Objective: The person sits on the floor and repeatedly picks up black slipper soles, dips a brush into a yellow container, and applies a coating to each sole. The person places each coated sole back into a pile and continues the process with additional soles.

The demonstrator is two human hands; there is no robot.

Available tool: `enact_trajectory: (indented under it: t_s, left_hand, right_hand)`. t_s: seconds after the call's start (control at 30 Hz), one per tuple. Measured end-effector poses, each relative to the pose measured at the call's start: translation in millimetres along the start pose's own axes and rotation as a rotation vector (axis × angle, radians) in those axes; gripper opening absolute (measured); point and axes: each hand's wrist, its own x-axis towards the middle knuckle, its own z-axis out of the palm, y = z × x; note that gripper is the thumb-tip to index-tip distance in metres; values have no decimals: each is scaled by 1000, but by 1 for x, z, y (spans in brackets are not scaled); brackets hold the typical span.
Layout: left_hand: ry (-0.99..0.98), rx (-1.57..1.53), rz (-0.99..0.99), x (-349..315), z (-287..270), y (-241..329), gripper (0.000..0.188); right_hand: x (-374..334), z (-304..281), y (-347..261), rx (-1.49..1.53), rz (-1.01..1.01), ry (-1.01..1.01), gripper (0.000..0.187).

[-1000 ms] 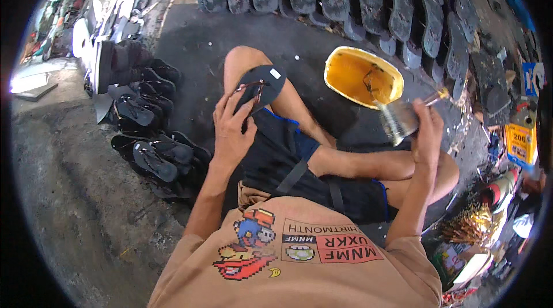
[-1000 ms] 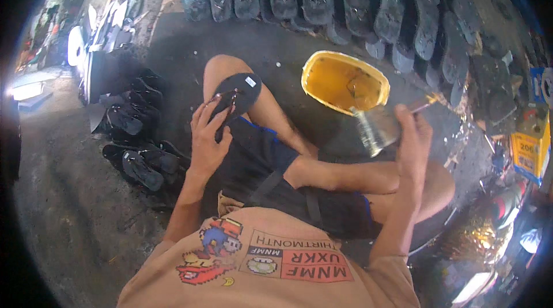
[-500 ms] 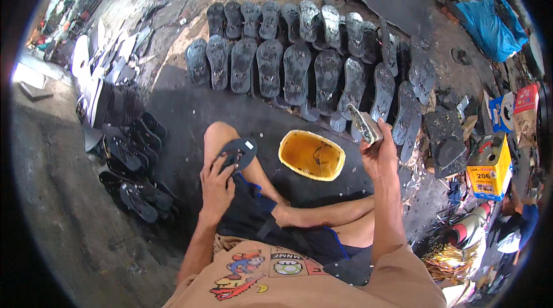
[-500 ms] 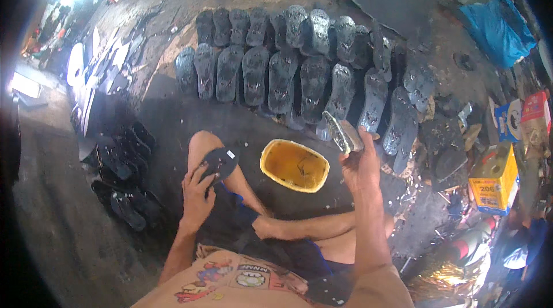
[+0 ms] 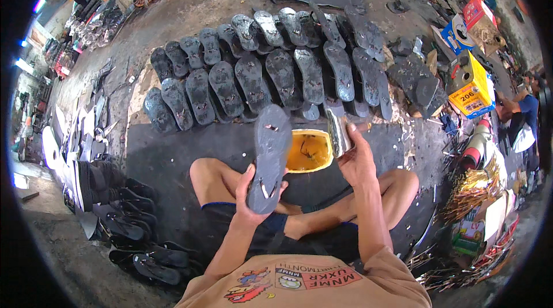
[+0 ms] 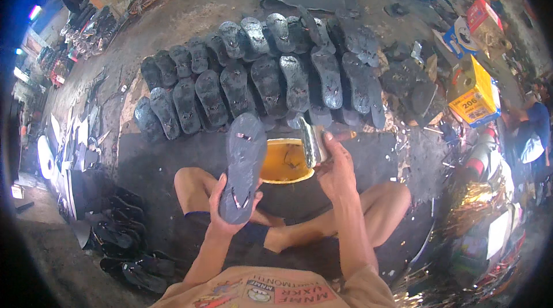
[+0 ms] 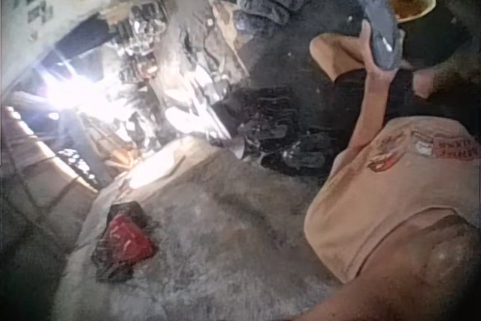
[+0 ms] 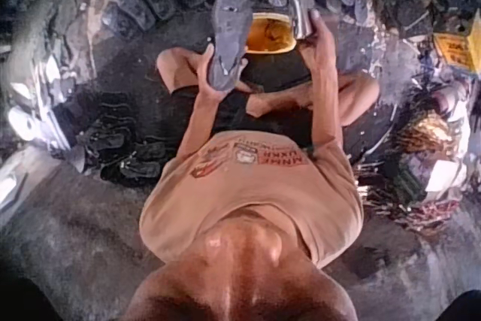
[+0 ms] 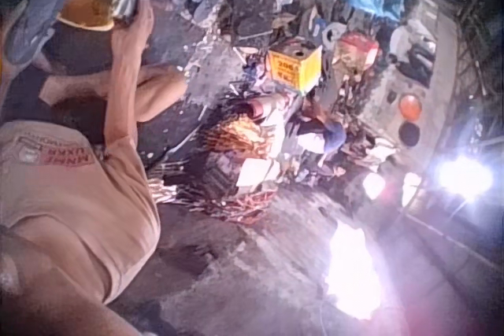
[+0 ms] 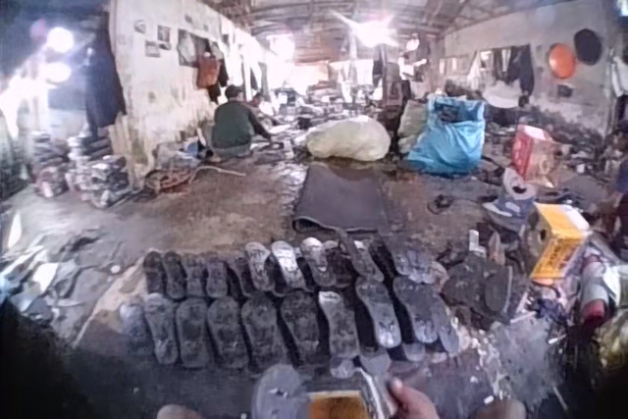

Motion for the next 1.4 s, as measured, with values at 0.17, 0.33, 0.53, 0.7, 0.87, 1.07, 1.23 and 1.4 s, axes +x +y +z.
enact_trajectory:
  t_s: [0.17,0.33,0.53,0.7,0.87,1.07,1.23,1.4]
  left_hand:
    - [11,-100,-46,-7,-6,2,49]
    - [-36,179,-47,-14,-1,-5,48]
    - [43,122,67,-23,14,0,51]
    - [-242,144,-32,-34,4,3,59]
    - [-241,192,-13,-31,9,10,73]
    - [-40,85,-25,-25,38,6,62]
    - [48,713,299,7,59,10,55]
    - [-4,24,-19,13,46,9,50]
  right_hand:
    - [-21,18,6,-597,-360,-215,35]
    - [-32,65,23,-1215,-987,-435,31]
    - [-51,59,34,-1134,-1169,-439,23]
    - [-31,68,-11,-948,-919,-142,23]
    - [-58,77,-8,-1136,-1287,-299,37]
    - [-38,73,-40,-975,-1074,-159,22]
    - [-127,48,49,-1007,-905,-709,26]
    - [-87,77,-1,-989,-783,-303,21]
